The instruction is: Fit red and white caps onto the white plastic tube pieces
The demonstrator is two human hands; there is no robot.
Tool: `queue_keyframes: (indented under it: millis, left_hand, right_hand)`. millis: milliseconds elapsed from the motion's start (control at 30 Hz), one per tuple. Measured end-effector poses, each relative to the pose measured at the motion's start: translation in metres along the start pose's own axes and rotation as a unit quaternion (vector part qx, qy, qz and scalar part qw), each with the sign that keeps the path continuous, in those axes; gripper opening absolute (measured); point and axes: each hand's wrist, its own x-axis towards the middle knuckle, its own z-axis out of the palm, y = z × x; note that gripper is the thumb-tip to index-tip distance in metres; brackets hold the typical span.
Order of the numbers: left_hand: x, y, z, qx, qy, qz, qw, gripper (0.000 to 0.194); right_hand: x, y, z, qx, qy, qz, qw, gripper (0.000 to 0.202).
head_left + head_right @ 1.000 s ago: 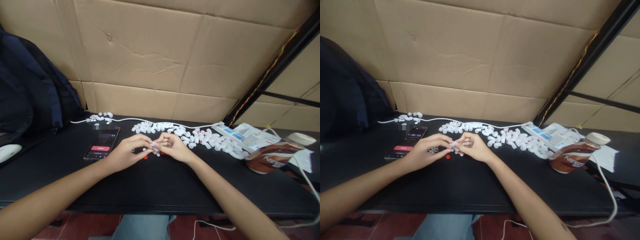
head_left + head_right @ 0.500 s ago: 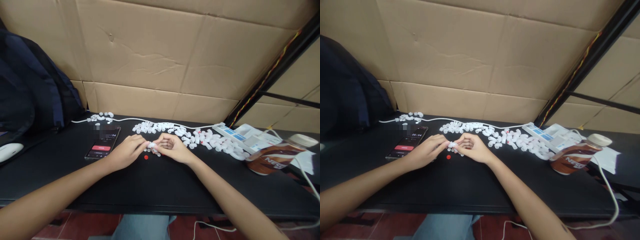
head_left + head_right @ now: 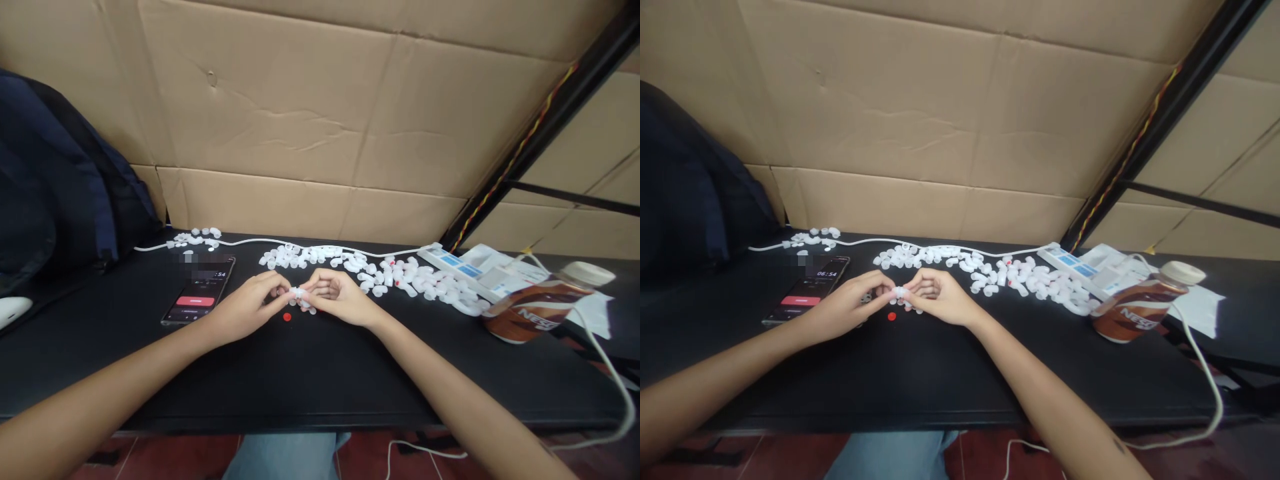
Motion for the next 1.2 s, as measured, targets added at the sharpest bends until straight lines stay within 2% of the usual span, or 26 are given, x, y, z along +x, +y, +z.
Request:
queue_keyframes:
  millis: [33, 133, 233, 300, 467, 600, 767, 967, 1033, 1100, 1167, 1200]
  left_hand:
    - [0.0, -0.001, 0.001, -0.012, 0.008, 0.002, 1.0, 0.018]
    - [-0.001, -0.002, 0.001, -0.025, 0.022, -0.009, 0.999, 0.029]
    - [0.0, -0.001, 0.0, -0.019, -0.009, -0.017, 1.0, 0.025]
    - [0.0, 0.0, -0.001, -0.013, -0.019, -0.008, 1.0, 0.027]
    - [0.001, -0.002, -0.001, -0.007, 0.012, 0.04, 0.999, 0.017]
    - [-0.001, -0.003, -0.002, 0.056, 0.014, 0.079, 0.995, 0.015]
    - [-0.003, -0.004, -0.004, 0.169, -0.016, 0.153, 0.973, 0.018]
    - [-0.004, -0.001, -0.004, 0.173, -0.027, 0.143, 0.974, 0.016]
    - [-0.003, -0.001, -0.003, 0.17, -0.024, 0.13, 0.977, 0.015]
    - [-0.001, -0.005, -0.003, 0.188, -0.013, 0.11, 0.976, 0.017]
    - [0.001, -0.013, -0.004, 0.23, 0.011, 0.083, 0.97, 0.022]
    - [0.003, -0.017, -0.005, 0.254, 0.023, 0.066, 0.965, 0.023]
  right_hand:
    - [0.0, 0.0, 0.0, -0.001, 0.0, 0.001, 1.0, 0.023]
    - [0.0, -0.001, 0.0, 0.003, 0.0, -0.006, 1.0, 0.023]
    - [0.0, -0.001, 0.001, 0.005, -0.006, -0.012, 1.0, 0.025]
    - [0.0, 0.0, 0.001, 0.002, -0.005, -0.014, 1.0, 0.026]
    - [0.0, -0.001, 0.0, 0.001, -0.008, -0.005, 1.0, 0.025]
    - [0.001, -0.003, 0.0, 0.046, -0.022, 0.036, 0.998, 0.023]
    - [0.0, -0.005, 0.001, 0.115, -0.03, 0.113, 0.987, 0.024]
    - [-0.001, -0.004, 0.003, 0.135, -0.037, 0.151, 0.979, 0.026]
    - [0.0, -0.003, 0.003, 0.113, -0.038, 0.147, 0.982, 0.026]
    - [0.002, 0.0, -0.001, 0.038, -0.017, 0.111, 0.993, 0.025]
    - [0.003, 0.003, -0.01, -0.109, 0.045, 0.047, 0.992, 0.021]
    - [0.003, 0.004, -0.016, -0.209, 0.1, 0.008, 0.973, 0.018]
